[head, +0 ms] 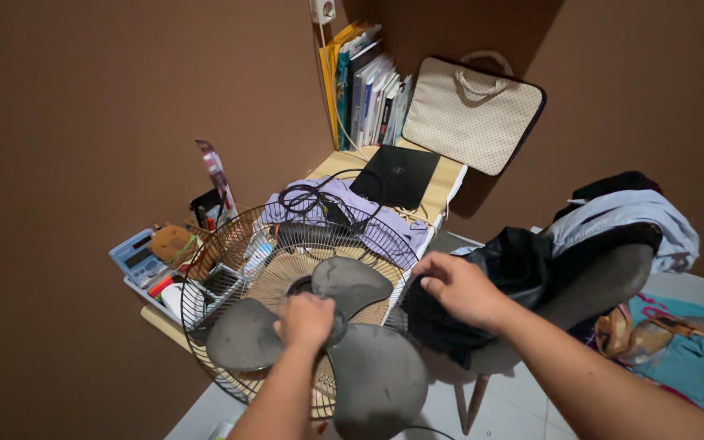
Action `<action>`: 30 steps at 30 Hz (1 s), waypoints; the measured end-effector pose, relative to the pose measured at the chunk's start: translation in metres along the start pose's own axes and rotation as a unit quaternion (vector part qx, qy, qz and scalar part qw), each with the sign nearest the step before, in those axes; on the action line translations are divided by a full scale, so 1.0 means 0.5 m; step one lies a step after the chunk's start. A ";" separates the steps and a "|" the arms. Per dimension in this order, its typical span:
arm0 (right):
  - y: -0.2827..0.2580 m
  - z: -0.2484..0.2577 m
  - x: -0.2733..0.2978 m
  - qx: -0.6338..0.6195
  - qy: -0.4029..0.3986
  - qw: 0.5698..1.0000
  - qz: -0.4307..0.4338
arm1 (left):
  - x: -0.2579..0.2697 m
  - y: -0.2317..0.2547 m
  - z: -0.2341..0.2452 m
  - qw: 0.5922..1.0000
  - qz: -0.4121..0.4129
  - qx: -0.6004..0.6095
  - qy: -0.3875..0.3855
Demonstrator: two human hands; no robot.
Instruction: The person removes the front grill of a standing electric fan, unscrews the black cap holding the blades, and takes the blade assembly off the motor shaft. They then place the blades back onto the shaft and tighten the cap to reattach them.
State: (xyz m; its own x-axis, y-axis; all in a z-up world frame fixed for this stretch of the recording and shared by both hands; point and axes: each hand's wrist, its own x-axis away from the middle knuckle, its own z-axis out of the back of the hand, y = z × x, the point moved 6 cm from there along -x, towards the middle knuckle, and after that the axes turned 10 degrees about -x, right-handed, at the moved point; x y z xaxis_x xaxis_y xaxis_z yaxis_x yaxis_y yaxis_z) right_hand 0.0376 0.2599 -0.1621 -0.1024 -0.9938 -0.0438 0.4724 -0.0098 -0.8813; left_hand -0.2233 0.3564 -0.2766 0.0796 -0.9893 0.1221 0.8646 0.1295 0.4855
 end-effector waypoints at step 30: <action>0.005 -0.051 -0.065 -0.065 -0.051 0.995 -0.059 | 0.034 0.018 0.057 0.966 -0.136 -0.189 -0.115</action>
State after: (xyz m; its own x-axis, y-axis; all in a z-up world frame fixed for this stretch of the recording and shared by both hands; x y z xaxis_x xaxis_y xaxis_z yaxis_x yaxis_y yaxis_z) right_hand 0.0201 0.2951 -0.1750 -0.0571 -0.9928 0.1050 0.3451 -0.1183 -0.9311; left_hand -0.2282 0.3425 -0.2457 -0.2508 -0.9365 0.2452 0.9607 -0.2096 0.1821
